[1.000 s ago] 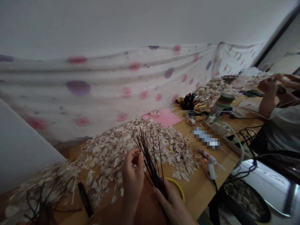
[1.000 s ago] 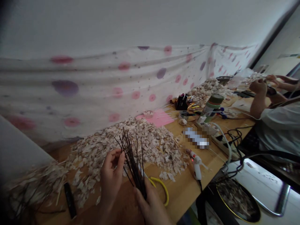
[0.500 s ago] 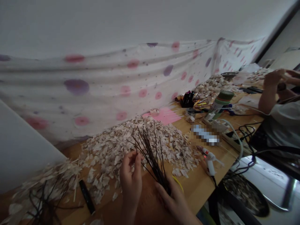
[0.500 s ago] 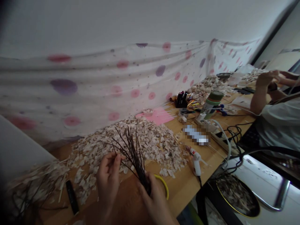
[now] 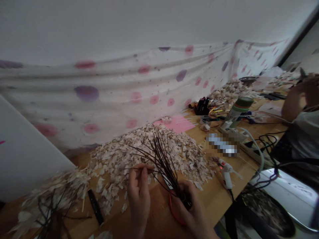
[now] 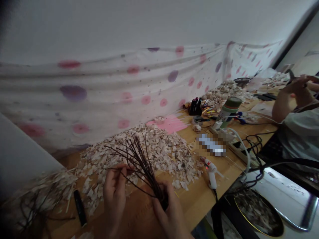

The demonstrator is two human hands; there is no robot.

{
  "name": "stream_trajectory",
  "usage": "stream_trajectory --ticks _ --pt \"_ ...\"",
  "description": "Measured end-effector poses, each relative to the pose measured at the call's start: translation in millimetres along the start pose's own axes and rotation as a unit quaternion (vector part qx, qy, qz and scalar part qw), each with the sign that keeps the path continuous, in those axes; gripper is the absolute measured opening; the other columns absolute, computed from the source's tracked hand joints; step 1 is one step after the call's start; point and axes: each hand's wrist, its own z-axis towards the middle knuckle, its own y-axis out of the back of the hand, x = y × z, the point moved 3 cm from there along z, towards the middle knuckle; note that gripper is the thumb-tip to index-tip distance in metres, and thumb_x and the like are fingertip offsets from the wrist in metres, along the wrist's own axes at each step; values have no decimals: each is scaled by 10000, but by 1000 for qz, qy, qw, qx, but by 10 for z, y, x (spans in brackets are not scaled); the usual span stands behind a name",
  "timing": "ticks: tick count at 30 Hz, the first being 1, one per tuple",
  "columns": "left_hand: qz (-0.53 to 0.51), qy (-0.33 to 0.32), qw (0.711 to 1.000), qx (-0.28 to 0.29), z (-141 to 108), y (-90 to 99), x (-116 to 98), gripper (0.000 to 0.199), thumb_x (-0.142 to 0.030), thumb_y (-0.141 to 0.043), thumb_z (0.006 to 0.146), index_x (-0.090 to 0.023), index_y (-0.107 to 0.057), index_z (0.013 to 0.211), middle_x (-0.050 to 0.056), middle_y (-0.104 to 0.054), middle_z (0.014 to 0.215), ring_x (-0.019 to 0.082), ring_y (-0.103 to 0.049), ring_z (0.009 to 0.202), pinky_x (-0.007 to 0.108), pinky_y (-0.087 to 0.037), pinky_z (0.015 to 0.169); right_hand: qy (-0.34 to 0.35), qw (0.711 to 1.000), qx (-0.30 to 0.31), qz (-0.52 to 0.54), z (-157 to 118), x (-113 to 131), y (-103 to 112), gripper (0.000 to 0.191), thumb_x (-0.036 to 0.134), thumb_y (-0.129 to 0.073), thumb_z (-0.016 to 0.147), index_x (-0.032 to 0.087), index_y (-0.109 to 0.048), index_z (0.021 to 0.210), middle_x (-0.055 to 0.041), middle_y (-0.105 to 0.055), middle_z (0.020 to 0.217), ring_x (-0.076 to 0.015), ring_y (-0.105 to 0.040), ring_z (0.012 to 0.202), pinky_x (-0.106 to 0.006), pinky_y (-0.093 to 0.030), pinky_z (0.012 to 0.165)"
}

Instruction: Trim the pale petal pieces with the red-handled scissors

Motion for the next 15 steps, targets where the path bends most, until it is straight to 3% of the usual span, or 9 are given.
stream_trajectory --ticks 5,8,12,15 --pt "-18 13 1000 -11 -8 2 -4 226 -407 -660 869 -199 -617 944 29 -699 881 151 -676 809 246 -551 755 9 1000 -5 -22 -16 22 39 223 271 -554 923 228 -506 1137 -16 -629 899 -177 -609 781 -255 -502 720" --pt "-25 20 998 -54 13 2 -12 276 -413 -725 800 -191 -596 902 17 -678 827 146 -671 723 245 -554 686 6 999 -3 -31 -14 25 52 214 251 -563 910 231 -514 1118 -14 -635 900 -178 -610 784 -256 -500 726" --pt "-24 -36 989 -141 41 46 -26 350 -320 -812 688 -215 -483 748 -53 -577 702 104 -581 600 192 -496 582 15 999 12 -27 -11 3 45 229 254 -552 909 235 -518 1135 -23 -660 946 -185 -637 831 -260 -509 752" --pt "54 -70 989 -120 37 61 -33 243 -318 -756 744 -198 -556 676 -52 -506 641 102 -508 584 188 -456 573 7 999 19 -32 -18 -36 39 253 271 -557 903 235 -523 1152 -37 -679 989 -201 -660 864 -277 -521 779"
